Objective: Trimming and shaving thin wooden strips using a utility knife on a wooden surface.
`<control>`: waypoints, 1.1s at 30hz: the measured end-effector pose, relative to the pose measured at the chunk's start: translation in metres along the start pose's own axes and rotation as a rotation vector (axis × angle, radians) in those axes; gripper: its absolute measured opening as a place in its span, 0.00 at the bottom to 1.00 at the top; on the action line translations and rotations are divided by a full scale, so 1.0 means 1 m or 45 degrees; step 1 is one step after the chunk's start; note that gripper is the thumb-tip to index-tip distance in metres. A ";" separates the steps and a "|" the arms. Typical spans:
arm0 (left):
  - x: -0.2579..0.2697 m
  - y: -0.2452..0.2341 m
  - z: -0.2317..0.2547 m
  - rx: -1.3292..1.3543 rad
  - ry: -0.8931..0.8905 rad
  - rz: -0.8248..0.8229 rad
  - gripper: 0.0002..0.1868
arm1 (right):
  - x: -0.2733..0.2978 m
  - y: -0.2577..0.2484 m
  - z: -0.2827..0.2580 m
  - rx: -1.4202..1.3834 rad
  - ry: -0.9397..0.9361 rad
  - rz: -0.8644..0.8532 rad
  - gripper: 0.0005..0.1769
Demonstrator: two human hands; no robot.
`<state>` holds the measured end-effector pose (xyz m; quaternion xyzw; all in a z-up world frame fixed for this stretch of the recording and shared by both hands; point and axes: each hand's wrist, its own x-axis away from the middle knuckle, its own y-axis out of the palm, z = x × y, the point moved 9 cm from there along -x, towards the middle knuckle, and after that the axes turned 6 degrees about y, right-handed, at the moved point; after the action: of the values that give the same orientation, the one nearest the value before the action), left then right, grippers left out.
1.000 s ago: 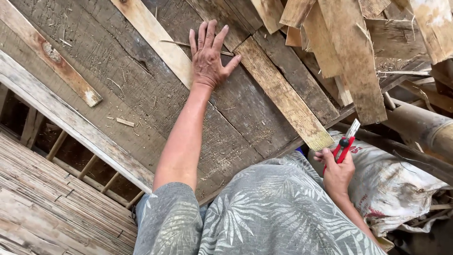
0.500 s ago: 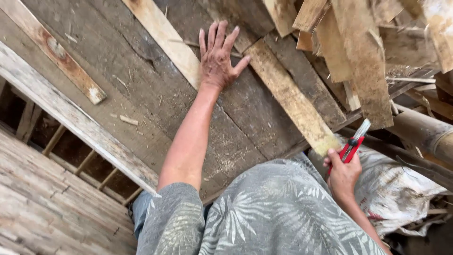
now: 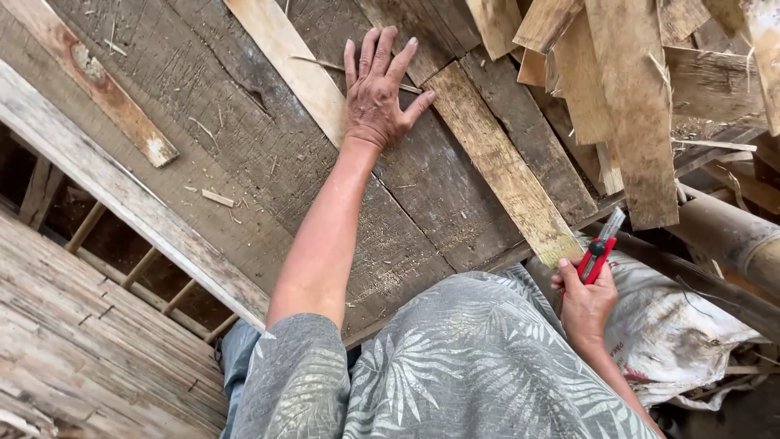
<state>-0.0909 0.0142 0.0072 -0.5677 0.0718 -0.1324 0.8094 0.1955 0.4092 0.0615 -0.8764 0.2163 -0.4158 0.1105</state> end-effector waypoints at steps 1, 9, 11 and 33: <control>0.000 0.001 -0.002 -0.006 -0.013 -0.002 0.44 | 0.000 -0.001 0.000 0.005 0.002 -0.013 0.08; -0.002 -0.001 0.001 -0.016 0.040 0.062 0.42 | -0.002 -0.009 0.008 0.100 -0.039 0.040 0.08; 0.003 0.001 0.001 -0.017 0.036 0.056 0.42 | 0.012 -0.014 0.006 0.153 -0.127 0.073 0.07; 0.356 -0.126 -0.056 -0.203 -0.222 0.533 0.33 | 0.121 0.139 0.051 0.059 -0.768 -0.256 0.06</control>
<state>0.2169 -0.1813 0.1181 -0.6119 0.1277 0.0939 0.7749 0.2634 0.2301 0.0597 -0.9744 0.0767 -0.1510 0.1480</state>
